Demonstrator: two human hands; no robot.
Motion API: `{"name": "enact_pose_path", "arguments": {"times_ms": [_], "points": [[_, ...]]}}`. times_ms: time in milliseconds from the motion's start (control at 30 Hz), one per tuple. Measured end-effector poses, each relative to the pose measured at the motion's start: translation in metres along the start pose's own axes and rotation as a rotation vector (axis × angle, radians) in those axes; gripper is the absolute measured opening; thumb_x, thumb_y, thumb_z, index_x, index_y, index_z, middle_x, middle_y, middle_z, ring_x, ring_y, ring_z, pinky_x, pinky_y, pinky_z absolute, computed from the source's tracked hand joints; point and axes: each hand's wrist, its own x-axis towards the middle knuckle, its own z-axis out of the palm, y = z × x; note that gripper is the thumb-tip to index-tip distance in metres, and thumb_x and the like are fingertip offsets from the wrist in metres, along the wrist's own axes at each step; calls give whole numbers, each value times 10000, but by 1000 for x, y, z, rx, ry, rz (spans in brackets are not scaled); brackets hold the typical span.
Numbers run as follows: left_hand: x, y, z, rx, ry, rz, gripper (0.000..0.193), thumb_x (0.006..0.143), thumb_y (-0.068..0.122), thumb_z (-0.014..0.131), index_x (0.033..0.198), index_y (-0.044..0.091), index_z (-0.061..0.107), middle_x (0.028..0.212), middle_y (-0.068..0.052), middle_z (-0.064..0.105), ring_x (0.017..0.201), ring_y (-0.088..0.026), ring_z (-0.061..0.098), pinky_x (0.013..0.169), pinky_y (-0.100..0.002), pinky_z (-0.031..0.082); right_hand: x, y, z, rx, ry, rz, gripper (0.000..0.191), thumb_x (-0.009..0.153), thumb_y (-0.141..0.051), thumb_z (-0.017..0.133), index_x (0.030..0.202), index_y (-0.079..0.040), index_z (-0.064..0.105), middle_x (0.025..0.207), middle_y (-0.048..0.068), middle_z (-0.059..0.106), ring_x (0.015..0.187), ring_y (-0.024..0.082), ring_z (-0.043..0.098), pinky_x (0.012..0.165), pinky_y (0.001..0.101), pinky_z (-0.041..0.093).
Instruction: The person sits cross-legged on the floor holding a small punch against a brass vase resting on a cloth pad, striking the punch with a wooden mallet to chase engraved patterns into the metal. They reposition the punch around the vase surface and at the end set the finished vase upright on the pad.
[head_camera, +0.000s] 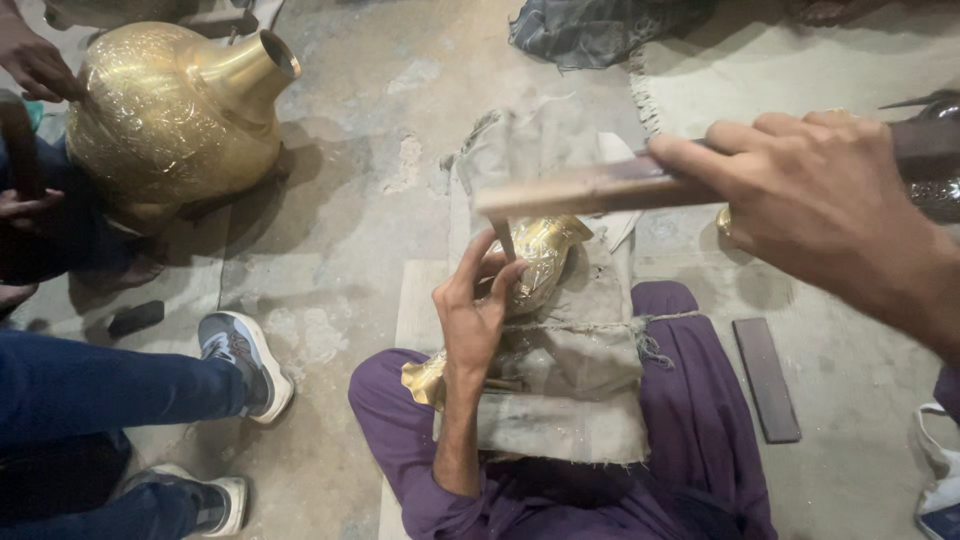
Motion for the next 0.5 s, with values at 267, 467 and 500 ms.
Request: {"name": "enact_pose_path", "arguments": {"times_ms": [267, 467, 500], "points": [[-2, 1, 6, -59, 84, -87, 521, 934, 129, 752, 1420, 81, 569, 1029, -151, 782, 939, -225, 799, 732, -337, 689, 6, 6, -4, -111, 122, -67, 500, 855, -184, 735, 1342, -283, 675, 874, -24, 745, 637, 129, 672, 563, 295, 557], [-3, 0, 6, -84, 88, -114, 497, 931, 86, 763, 1397, 80, 590, 1006, -148, 782, 918, -224, 797, 723, -336, 673, 12, 3, -7, 137, 31, -18, 654, 826, -104, 678, 1466, -218, 605, 980, 49, 743, 677, 164, 680, 570, 322, 567], [-2, 0, 6, -87, 92, -112, 494, 929, 80, 769, 1390, 78, 592, 1011, -147, 781, 921, -223, 796, 728, -334, 674, 12, 2, -8, -56, -22, -59, 581, 873, -137, 671, 1431, -289, 616, 939, 0, 749, 683, 144, 688, 568, 310, 569]]}}
